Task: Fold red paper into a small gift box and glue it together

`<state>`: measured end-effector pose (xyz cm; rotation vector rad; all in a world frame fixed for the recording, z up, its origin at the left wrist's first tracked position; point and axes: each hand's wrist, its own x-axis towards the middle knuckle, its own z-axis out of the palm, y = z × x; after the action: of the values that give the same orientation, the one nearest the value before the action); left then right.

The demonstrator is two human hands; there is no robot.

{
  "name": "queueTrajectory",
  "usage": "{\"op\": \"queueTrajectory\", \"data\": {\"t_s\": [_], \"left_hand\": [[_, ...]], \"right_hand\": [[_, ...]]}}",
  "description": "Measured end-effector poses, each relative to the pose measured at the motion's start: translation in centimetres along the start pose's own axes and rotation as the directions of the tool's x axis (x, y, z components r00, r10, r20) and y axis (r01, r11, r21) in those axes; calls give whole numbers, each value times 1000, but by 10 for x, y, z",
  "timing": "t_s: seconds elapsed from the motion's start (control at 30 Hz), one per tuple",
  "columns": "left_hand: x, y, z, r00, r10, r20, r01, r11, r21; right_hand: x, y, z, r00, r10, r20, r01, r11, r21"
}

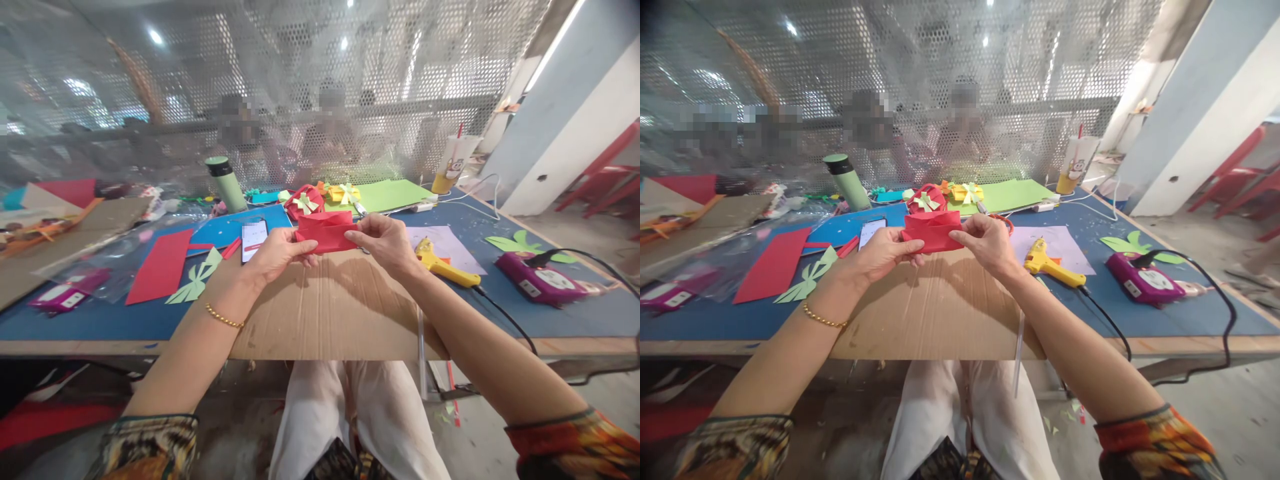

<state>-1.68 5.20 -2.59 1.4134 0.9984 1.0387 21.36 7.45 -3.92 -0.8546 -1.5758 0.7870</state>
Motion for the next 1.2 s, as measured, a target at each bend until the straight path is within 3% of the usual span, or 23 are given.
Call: {"op": "queueTrajectory", "data": {"t_s": [0.47, 0.93, 1.2], "left_hand": [[-2, 3, 1, 1000, -11, -26, 11, 1000, 26], [0, 2, 1, 995, 88, -48, -84, 992, 90], [0, 1, -1, 996, 76, -50, -71, 992, 100]], "right_hand": [[-1, 0, -4, 998, 48, 37, -49, 998, 33], [1, 0, -4, 996, 84, 9, -85, 994, 67], [2, -4, -4, 995, 90, 30, -92, 992, 91]]}}
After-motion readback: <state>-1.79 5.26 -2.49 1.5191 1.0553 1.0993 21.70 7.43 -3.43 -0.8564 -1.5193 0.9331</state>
